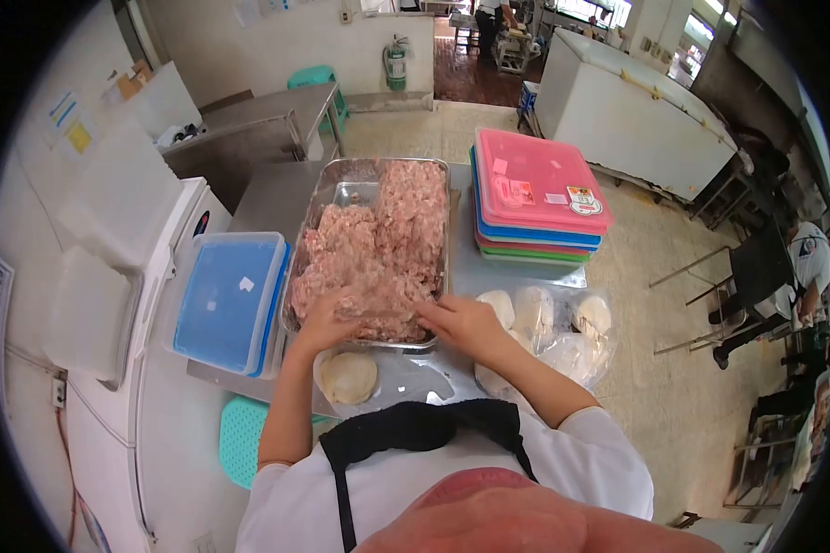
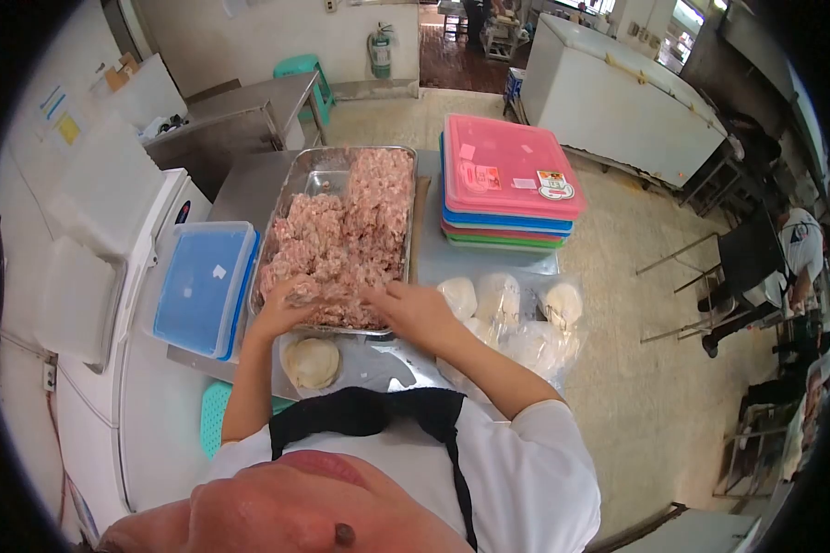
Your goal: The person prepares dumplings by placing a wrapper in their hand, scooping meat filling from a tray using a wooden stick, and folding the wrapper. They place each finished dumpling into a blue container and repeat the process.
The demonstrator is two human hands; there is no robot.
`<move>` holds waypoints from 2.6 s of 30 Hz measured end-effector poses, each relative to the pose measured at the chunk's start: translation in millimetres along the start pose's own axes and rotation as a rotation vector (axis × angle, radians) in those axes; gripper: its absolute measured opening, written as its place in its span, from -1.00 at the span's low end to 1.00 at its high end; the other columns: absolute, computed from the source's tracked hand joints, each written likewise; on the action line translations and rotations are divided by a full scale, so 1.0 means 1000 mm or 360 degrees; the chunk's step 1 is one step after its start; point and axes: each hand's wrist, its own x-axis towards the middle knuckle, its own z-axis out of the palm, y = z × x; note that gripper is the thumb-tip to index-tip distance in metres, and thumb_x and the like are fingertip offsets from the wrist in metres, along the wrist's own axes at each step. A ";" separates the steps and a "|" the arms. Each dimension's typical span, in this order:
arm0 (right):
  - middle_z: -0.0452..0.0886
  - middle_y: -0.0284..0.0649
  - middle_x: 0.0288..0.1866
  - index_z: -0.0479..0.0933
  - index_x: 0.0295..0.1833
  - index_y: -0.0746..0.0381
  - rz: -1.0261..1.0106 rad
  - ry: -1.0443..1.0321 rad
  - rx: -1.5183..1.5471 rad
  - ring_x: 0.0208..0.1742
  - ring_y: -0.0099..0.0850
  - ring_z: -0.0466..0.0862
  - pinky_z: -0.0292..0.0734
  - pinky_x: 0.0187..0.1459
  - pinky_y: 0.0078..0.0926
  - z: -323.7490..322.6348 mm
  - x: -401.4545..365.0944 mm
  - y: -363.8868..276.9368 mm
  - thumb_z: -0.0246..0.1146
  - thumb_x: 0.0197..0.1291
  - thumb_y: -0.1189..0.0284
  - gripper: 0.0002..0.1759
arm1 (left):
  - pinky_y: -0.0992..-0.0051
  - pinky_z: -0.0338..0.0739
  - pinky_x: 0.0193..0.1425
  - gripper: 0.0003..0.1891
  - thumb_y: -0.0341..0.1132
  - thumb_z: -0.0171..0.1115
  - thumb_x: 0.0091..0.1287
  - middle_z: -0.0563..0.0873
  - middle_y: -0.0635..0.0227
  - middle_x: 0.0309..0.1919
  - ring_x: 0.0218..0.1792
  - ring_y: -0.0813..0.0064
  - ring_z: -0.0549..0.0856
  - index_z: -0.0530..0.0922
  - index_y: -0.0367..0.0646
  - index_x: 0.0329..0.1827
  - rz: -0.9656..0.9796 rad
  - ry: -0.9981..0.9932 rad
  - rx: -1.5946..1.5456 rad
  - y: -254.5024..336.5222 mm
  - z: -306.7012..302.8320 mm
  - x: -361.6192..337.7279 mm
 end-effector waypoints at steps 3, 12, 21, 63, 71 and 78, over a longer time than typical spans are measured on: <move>0.55 -0.18 -0.28 0.55 0.15 -0.01 0.0053 -0.0042 0.0047 -0.30 -0.16 0.63 0.53 -0.33 -0.22 0.007 0.003 0.005 0.16 0.29 0.22 -0.66 | 0.34 0.48 0.11 -0.49 -0.25 0.49 0.02 0.67 0.13 -0.10 -0.02 0.18 0.64 0.54 -0.24 0.02 0.0000 -0.0082 -0.0028 -0.005 -0.006 0.002; 0.57 -0.08 -0.30 0.55 0.13 0.07 0.0079 -0.0180 0.0595 -0.18 -0.05 0.62 0.52 -0.15 -0.19 0.004 0.002 0.020 0.12 0.33 0.22 -0.67 | 0.32 0.44 0.17 -0.53 -0.24 0.52 0.01 0.64 0.23 -0.09 0.01 0.26 0.62 0.52 -0.18 -0.06 0.0096 0.0025 -0.0153 0.048 -0.015 0.003; 0.54 -0.13 -0.27 0.46 0.15 0.04 -0.0128 0.0054 -0.0017 -0.27 -0.07 0.62 0.52 -0.35 -0.16 0.001 0.009 -0.002 0.17 0.23 0.32 -0.64 | 0.35 0.51 -0.16 -0.68 -0.22 0.44 0.08 0.65 0.19 -0.33 -0.27 0.31 0.63 0.56 -0.25 -0.26 -0.0342 -0.0108 -0.0312 0.021 -0.004 0.009; 0.60 -0.12 -0.30 0.53 0.14 0.04 0.0006 -0.0106 0.0119 -0.27 -0.09 0.65 0.53 -0.28 -0.13 -0.003 0.014 0.021 0.16 0.30 0.23 -0.67 | 0.35 0.50 0.06 -0.63 -0.25 0.43 0.01 0.70 0.14 -0.17 -0.10 0.22 0.68 0.59 -0.26 -0.18 -0.0288 0.0035 -0.0209 0.032 -0.002 0.012; 0.59 -0.12 -0.31 0.54 0.04 0.01 0.0342 -0.0423 -0.0140 -0.25 -0.08 0.64 0.52 -0.24 -0.10 0.026 0.006 0.058 0.10 0.29 0.19 -0.71 | 0.39 0.45 0.17 -0.44 -0.29 0.44 0.08 0.66 0.20 0.00 0.05 0.33 0.62 0.50 -0.21 0.18 -0.0633 -0.0120 0.0078 0.024 -0.005 0.006; 0.64 -0.07 -0.22 0.59 0.10 0.04 0.0262 -0.0188 0.0447 -0.15 -0.08 0.64 0.53 -0.12 -0.20 -0.028 0.008 0.041 0.12 0.32 0.16 -0.66 | 0.38 0.45 0.20 -0.50 -0.33 0.47 0.01 0.66 0.23 -0.03 0.07 0.31 0.61 0.54 -0.22 0.04 -0.0067 0.0251 -0.0077 0.057 -0.015 0.008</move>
